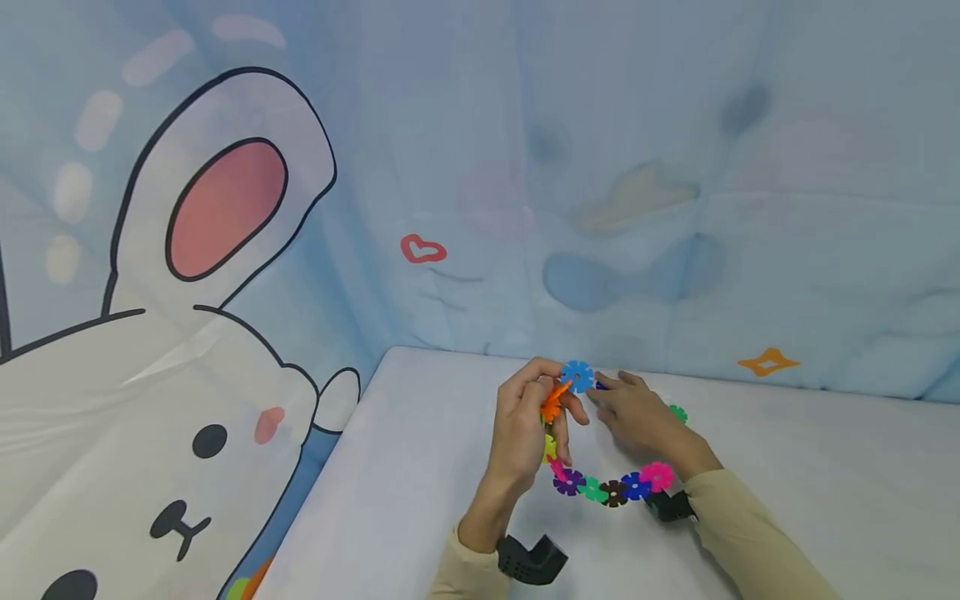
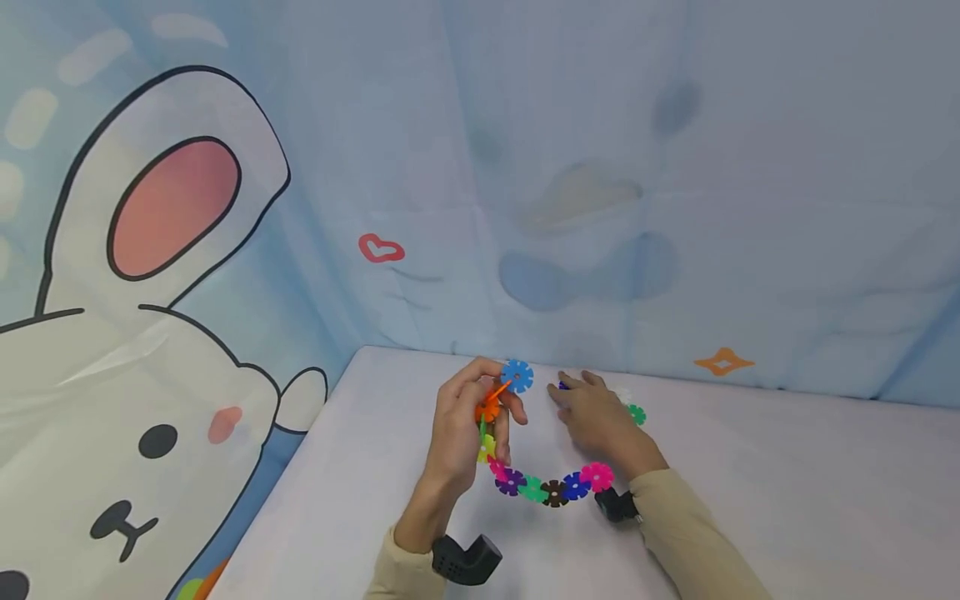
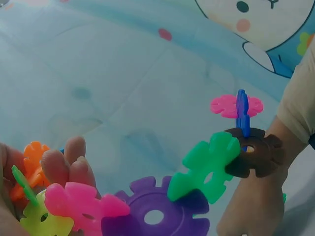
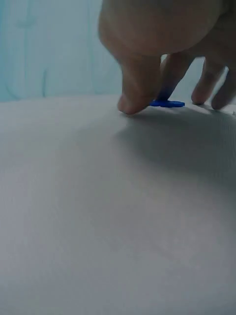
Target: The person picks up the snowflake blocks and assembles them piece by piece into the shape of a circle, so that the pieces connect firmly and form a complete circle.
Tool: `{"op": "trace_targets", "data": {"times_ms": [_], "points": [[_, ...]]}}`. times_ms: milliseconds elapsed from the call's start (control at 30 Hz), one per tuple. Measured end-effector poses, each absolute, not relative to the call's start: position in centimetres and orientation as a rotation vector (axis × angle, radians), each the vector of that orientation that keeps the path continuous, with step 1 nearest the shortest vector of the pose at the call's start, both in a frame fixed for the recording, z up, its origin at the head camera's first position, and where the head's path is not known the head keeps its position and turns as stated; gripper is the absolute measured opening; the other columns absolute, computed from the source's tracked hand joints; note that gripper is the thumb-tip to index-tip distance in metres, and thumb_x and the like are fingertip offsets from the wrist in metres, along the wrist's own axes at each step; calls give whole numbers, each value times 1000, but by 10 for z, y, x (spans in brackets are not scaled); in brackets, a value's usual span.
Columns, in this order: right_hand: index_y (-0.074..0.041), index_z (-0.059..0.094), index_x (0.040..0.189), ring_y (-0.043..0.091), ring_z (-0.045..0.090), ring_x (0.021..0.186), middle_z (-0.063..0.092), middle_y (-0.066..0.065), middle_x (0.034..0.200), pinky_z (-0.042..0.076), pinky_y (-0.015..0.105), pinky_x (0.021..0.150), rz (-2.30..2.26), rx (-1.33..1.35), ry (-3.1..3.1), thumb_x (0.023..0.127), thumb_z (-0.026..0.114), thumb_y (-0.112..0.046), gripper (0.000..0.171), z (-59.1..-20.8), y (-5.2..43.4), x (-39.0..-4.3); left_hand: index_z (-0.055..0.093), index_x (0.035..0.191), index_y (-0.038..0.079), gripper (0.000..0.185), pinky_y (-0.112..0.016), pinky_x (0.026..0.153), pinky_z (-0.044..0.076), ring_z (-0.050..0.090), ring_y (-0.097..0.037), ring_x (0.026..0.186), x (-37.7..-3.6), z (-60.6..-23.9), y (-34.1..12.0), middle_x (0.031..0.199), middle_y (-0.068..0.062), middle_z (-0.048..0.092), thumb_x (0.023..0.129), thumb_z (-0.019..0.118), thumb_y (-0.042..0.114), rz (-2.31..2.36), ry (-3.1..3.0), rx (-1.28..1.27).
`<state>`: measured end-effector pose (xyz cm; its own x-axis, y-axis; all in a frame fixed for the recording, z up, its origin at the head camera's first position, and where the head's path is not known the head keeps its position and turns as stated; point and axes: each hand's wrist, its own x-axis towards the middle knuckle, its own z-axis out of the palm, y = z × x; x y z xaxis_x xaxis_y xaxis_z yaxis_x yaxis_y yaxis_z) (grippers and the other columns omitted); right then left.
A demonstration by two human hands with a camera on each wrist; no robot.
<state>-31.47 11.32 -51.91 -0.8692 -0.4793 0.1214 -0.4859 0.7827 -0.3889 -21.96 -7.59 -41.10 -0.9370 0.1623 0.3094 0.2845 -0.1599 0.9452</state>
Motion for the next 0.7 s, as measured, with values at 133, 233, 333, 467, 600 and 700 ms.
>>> {"op": "trace_targets", "data": {"times_ms": [133, 233, 333, 467, 600, 700], "points": [[2, 75, 126, 54, 57, 134, 67, 25, 139, 48, 67, 109, 621, 784, -2924, 98, 72, -5, 29, -518, 109, -313, 55, 106, -12, 38, -19, 42, 48, 49, -5, 37, -219, -411, -77, 79, -42, 56, 112, 32, 17, -2267, -1980, -537], [1, 80, 114, 47, 68, 115, 76, 22, 124, 57, 60, 102, 638, 765, -2884, 93, 74, 2, 21, -518, 110, -311, 52, 104, -13, 35, -19, 42, 48, 49, -5, 37, -219, -411, -78, 77, -42, 55, 112, 36, 16, -2264, -1990, -544], [2, 81, 107, 40, 71, 100, 78, 20, 109, 62, 56, 93, 682, 712, -2884, 88, 78, 6, 19, -518, 115, -308, 51, 104, -15, 34, -19, 42, 48, 49, -5, 37, -218, -410, -77, 75, -42, 54, 112, 37, 16, -2265, -2001, -552], [4, 76, 108, 36, 72, 94, 74, 17, 99, 63, 55, 88, 793, 543, -2951, 86, 85, -3, 25, -521, 123, -305, 52, 105, -15, 36, -19, 42, 48, 49, -5, 37, -218, -411, -76, 75, -43, 54, 113, 39, 18, -2265, -2011, -553], [-1, 73, 99, 27, 64, 80, 68, 10, 86, 60, 44, 73, 882, 436, -2994, 85, 89, -12, 24, -519, 132, -301, 53, 105, -13, 36, -18, 43, 48, 50, -5, 38, -216, -410, -75, 76, -42, 55, 114, 40, 20, -2259, -2018, -545], [-6, 74, 89, 19, 53, 72, 58, 2, 75, 47, 33, 64, 914, 474, -2965, 85, 90, -16, 19, -516, 139, -295, 53, 105, -12, 36, -18, 44, 48, 51, -4, 39, -216, -409, -74, 75, -42, 54, 114, 41, 20, -2254, -2018, -544]]}}
